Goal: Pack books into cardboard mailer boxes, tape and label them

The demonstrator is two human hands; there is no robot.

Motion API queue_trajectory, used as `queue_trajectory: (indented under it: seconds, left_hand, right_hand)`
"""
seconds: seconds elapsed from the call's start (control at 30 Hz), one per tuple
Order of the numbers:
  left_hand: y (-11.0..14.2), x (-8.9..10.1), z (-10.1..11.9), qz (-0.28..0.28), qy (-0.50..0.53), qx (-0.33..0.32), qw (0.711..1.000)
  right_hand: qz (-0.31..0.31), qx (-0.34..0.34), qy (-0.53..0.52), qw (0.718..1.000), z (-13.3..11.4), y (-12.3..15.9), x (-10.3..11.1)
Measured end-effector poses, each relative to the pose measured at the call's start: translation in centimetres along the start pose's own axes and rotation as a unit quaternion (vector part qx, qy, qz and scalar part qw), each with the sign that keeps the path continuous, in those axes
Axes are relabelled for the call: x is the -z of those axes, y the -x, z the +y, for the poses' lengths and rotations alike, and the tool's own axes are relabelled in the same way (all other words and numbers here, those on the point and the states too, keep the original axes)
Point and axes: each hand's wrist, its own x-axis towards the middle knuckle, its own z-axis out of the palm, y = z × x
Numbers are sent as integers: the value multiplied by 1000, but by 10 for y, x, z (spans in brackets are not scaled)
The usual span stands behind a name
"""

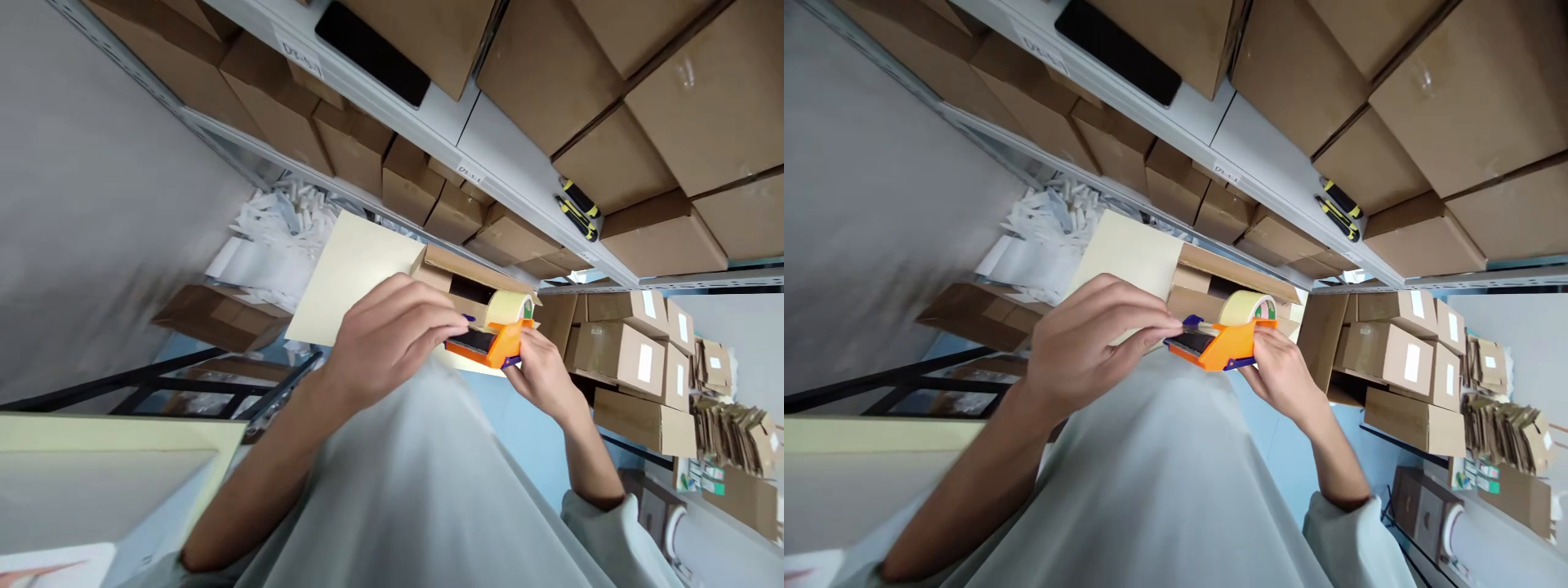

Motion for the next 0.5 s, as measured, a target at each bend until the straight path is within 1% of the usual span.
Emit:
queue_trajectory:
  seconds: [0.07,0.1,0.17,0.2,0.23,0.3,0.37,0.43,0.5]
  left_hand:
    - [6,-2,-17,39,3,36,999]
    - [10,-2,-27,72,3,66,995]
    - [17,-1,-51,139,9,138,981]
    - [20,-1,-63,162,21,176,971]
    - [22,-2,-74,171,40,215,961]
    - [24,-8,-92,158,97,298,936]
    - [24,-20,-102,139,167,376,901]
    - [22,-35,-107,136,241,423,863]
    - [20,-49,-109,143,306,441,832]
  right_hand:
    - [-46,-27,5,999,5,6,2]
    - [-68,-48,9,996,9,8,4]
    - [-112,-100,3,989,21,11,12]
    - [-137,-127,-7,982,28,11,16]
    - [-164,-155,-20,974,36,9,21]
    - [-213,-204,-39,955,53,-1,32]
    - [-246,-243,-36,937,71,-16,43]
    - [-264,-268,-30,926,88,-33,53]
    - [-275,-284,-35,918,103,-49,61]
